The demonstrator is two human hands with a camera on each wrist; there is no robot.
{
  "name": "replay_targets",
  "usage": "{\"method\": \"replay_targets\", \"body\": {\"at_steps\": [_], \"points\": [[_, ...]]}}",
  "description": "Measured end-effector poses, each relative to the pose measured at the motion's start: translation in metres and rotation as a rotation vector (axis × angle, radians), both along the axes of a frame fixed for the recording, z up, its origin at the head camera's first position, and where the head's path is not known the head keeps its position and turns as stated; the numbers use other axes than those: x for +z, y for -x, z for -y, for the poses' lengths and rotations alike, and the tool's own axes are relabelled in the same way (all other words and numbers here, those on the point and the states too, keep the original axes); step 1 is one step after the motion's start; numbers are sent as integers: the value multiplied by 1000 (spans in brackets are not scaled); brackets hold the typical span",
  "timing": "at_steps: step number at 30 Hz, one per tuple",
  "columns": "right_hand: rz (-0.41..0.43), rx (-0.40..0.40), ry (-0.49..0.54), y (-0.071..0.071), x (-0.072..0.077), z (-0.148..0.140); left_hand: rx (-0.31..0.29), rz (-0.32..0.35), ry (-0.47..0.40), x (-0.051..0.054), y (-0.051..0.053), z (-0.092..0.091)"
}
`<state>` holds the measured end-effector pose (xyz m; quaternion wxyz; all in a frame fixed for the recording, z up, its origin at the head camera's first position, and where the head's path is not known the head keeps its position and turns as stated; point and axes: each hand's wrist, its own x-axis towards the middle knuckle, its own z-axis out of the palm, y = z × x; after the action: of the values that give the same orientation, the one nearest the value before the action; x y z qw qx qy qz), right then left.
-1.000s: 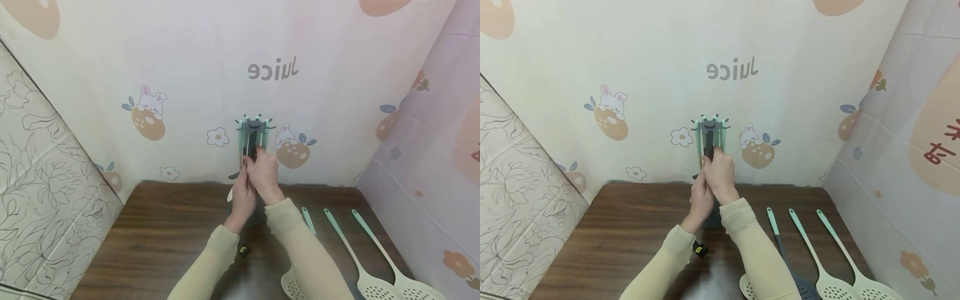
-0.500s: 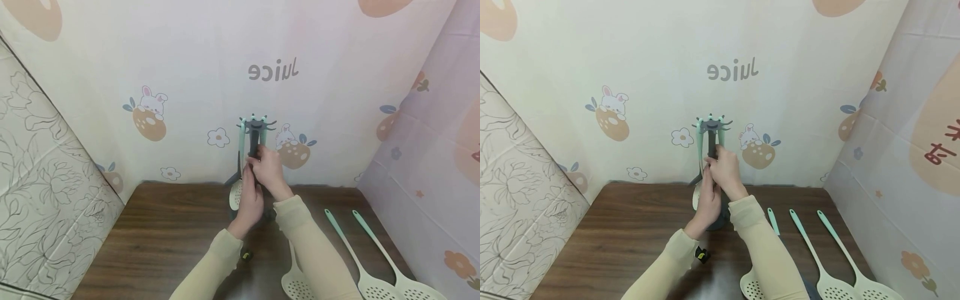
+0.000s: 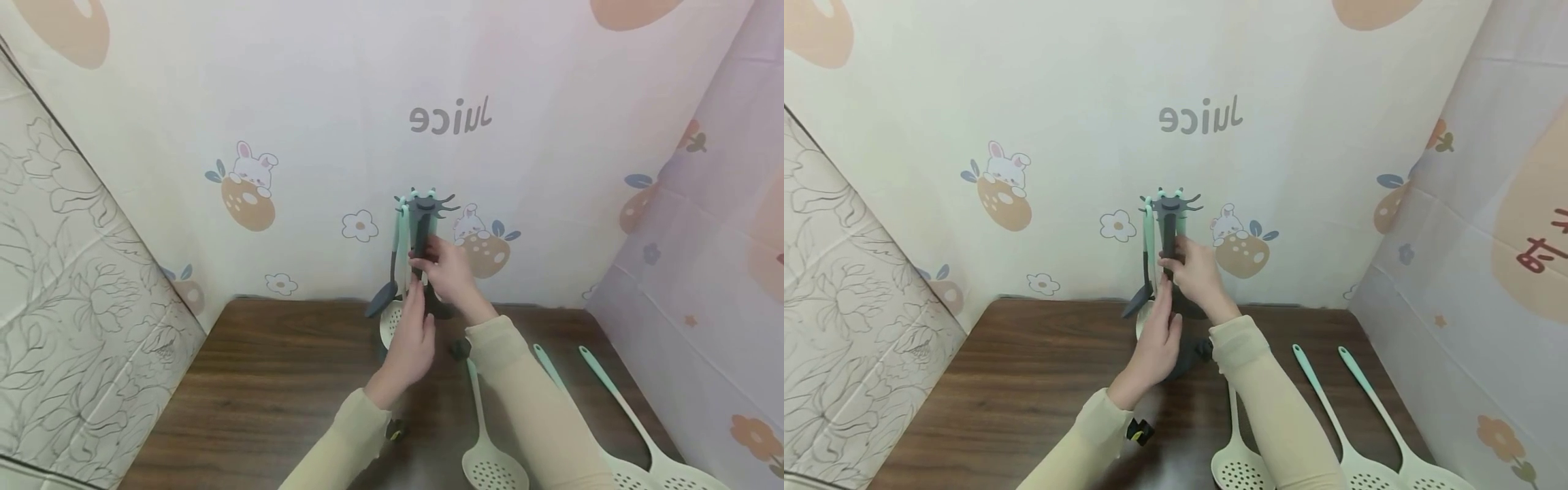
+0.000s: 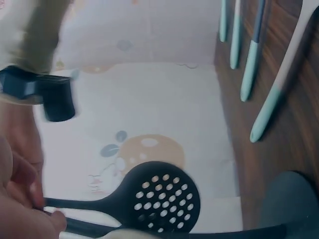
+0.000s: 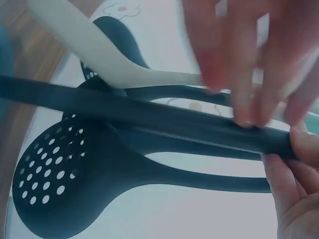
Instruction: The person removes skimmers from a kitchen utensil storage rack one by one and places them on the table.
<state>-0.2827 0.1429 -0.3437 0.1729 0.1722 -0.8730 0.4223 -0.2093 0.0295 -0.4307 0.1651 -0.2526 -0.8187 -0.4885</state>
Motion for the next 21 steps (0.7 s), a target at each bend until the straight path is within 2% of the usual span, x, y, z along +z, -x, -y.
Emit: {"method": "replay_targets", "body": {"at_steps": [2,5,11,16,21], "points": [[-1,5,-16,0,0,-3,-21,-27,2,2,-5,6],[-6,-5,-62,0,1,-6,-38,-33,-25,1,-7,17],[-45,-88,-122,-6,3,-1,-18,-19,-76,-10,2,37],[-204,-196,-160,-7,-1,11,-21,-24,-9,-21,9,48],[-300,-305,-106,-6,-5,24,-40,-10,39,-28,10,51]]}}
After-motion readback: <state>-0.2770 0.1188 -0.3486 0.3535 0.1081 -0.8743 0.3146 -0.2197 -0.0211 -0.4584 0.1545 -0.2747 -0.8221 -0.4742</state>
